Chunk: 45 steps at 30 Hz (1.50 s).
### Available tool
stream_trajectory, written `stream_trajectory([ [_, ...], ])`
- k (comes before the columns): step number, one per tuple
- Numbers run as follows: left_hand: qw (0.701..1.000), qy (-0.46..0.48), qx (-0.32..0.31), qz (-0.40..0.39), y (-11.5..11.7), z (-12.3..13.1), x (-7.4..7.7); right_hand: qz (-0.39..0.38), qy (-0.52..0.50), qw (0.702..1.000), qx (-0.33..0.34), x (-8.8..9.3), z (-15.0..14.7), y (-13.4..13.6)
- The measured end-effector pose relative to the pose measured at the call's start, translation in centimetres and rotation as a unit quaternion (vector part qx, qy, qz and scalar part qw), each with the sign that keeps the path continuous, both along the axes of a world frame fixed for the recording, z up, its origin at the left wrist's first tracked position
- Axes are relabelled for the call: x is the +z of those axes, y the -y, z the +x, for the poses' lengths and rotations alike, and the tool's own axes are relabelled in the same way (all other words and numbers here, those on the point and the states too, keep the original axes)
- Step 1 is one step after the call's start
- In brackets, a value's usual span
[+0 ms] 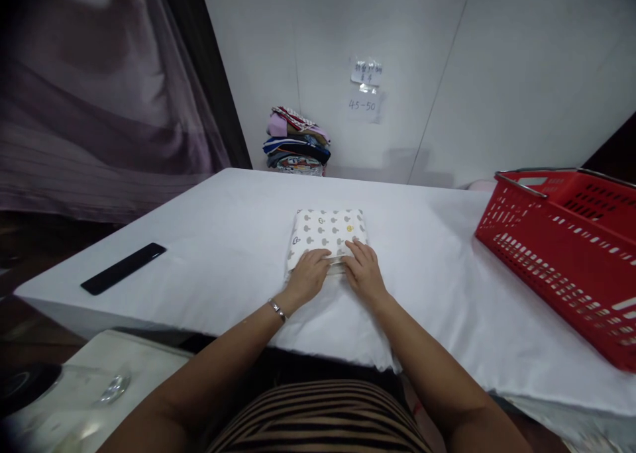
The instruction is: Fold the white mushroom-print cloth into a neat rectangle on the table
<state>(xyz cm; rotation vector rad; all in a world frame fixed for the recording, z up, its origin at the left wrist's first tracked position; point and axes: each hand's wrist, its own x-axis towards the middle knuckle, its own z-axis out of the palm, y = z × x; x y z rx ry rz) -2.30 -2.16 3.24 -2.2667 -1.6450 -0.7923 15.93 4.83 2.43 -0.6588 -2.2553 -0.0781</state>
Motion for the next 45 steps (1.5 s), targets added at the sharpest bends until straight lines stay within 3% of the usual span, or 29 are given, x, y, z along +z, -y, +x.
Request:
stream_trajectory([
  [8,1.0,0.0,-0.002,0.017,0.1,-0.3,0.2,0.004,0.041,0.997,-0.068,-0.2,0.2,-0.5],
  [14,1.0,0.005,0.006,0.012,0.1,-0.4,0.1,0.015,0.013,1.0,0.004,0.3,1.2,-0.4],
  [18,0.999,-0.003,0.043,-0.019,0.1,-0.9,0.0,0.004,0.025,1.0,0.009,-0.2,1.6,-0.5],
  [26,0.988,0.01,0.145,-0.043,0.3,-2.7,0.8,-0.011,0.034,0.996,-0.086,-0.9,1.6,-0.7],
  [32,0.994,0.013,0.105,0.012,1.0,-3.1,0.9,-0.029,0.026,0.988,-0.149,-1.0,1.3,-0.4],
  [36,0.992,0.023,0.119,0.019,1.1,-3.4,0.6,-0.035,0.031,0.992,-0.12,-0.8,1.3,-0.5],
  [41,0.991,0.026,0.131,0.005,1.4,-3.8,-0.1,-0.01,0.022,0.999,-0.023,-0.5,1.8,-0.7],
  [45,0.992,0.007,0.123,0.013,2.1,-4.0,-0.2,-0.016,0.039,0.999,-0.011,-0.5,2.4,-0.6],
])
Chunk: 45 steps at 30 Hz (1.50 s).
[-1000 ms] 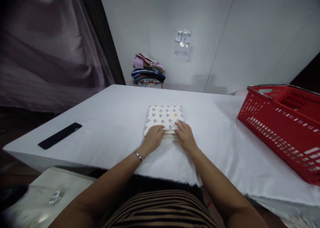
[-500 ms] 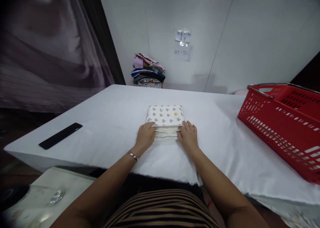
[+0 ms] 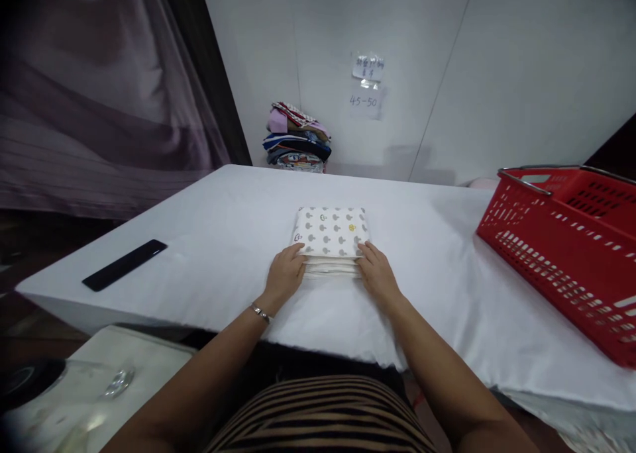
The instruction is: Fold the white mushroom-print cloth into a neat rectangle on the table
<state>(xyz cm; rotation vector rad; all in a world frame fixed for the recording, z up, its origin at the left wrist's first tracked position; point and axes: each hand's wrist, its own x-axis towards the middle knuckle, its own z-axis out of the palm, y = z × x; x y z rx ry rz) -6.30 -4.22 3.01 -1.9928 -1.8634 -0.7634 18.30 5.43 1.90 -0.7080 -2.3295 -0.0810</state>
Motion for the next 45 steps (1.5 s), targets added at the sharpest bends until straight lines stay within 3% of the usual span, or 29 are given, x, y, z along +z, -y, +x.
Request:
stream_trajectory([
  [7,0.998,-0.046,-0.037,-0.009,0.3,-0.7,0.1,-0.025,-0.008,1.0,0.002,-0.2,0.6,0.4],
  [16,0.988,-0.102,-0.104,0.043,-0.2,-1.5,-0.4,0.012,-0.001,1.0,-0.015,-0.5,0.3,0.5],
  [21,0.982,-0.127,-0.108,0.089,-0.2,-1.9,-0.6,0.035,-0.009,0.999,-0.021,-0.5,0.2,0.4],
  [27,0.987,-0.105,-0.095,0.071,-0.2,-1.9,-0.5,0.005,-0.005,0.999,-0.034,-0.3,-0.1,0.6],
  [38,0.975,-0.153,-0.153,0.055,-2.1,0.6,0.5,-0.008,-0.02,1.0,-0.013,-0.4,-0.4,0.7],
  [45,0.969,-0.123,-0.196,0.09,-1.9,0.9,0.1,-0.019,-0.006,1.0,-0.001,-0.4,0.1,0.5],
])
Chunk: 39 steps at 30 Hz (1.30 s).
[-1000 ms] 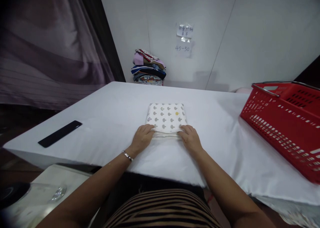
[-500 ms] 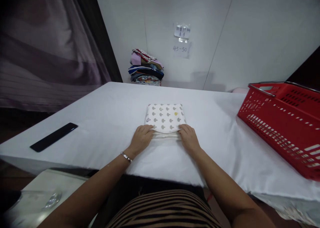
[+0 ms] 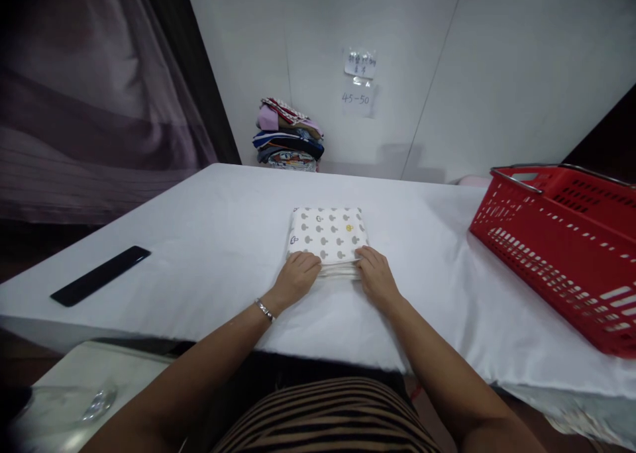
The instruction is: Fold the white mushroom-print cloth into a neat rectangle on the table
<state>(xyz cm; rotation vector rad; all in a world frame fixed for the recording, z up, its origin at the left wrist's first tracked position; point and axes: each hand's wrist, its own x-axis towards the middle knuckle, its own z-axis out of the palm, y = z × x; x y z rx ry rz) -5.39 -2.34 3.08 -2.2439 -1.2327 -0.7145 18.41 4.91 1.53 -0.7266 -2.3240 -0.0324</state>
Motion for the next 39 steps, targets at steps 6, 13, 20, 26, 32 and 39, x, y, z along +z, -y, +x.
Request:
stream_trajectory([
  [6,0.999,0.026,-0.012,-0.019,0.2,-0.4,-0.3,0.012,-0.001,1.0,0.006,0.2,-0.4,0.3],
  [13,0.997,0.071,0.008,-0.038,0.1,-0.2,-0.4,0.052,0.021,0.998,-0.004,0.2,-1.2,0.3],
  [20,0.995,0.052,0.035,-0.072,-0.1,0.0,-0.6,0.053,0.014,0.998,0.037,0.6,-2.0,0.6],
  [26,0.995,0.061,0.043,-0.073,-0.1,0.1,-0.5,0.038,0.015,0.999,0.012,0.6,-2.1,0.7],
  [32,0.994,0.062,0.052,-0.069,-0.1,0.3,-0.3,0.051,0.046,0.997,-0.027,0.5,-3.3,0.5],
  [39,0.994,0.049,0.064,-0.069,0.0,0.4,-0.3,0.055,0.019,0.997,0.043,0.9,-3.1,0.7],
])
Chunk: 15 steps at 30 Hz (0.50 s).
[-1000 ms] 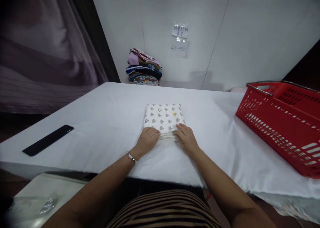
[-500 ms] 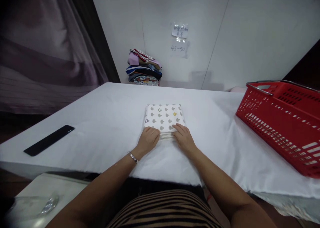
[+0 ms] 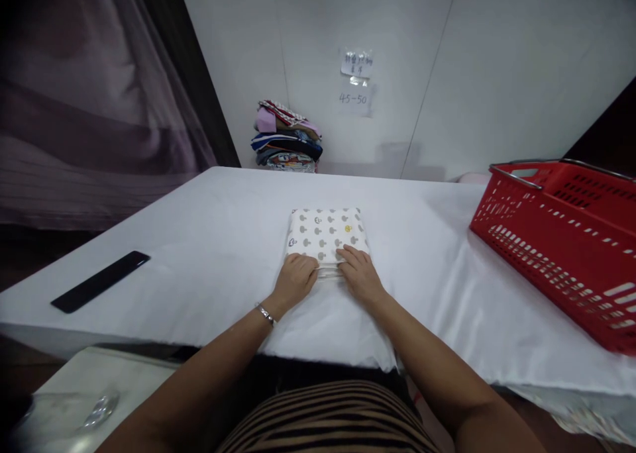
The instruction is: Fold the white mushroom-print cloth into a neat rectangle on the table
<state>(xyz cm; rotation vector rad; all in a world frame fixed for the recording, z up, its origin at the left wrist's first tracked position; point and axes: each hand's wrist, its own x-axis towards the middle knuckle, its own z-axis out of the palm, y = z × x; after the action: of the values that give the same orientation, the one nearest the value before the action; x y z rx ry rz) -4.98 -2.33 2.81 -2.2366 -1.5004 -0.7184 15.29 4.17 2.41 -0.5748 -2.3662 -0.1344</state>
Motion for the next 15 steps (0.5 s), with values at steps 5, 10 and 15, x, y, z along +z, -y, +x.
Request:
stream_trajectory([
  [5,1.0,-0.021,0.004,-0.01,0.0,0.5,0.3,-0.008,-0.022,0.999,0.023,0.0,0.6,0.1],
  [10,0.999,-0.052,-0.006,-0.007,-0.3,1.2,0.8,-0.004,-0.033,0.999,0.02,-0.2,0.6,0.2],
  [15,0.998,-0.065,-0.024,0.003,-0.5,1.4,0.5,-0.007,-0.024,1.0,0.005,-0.3,0.6,0.4],
])
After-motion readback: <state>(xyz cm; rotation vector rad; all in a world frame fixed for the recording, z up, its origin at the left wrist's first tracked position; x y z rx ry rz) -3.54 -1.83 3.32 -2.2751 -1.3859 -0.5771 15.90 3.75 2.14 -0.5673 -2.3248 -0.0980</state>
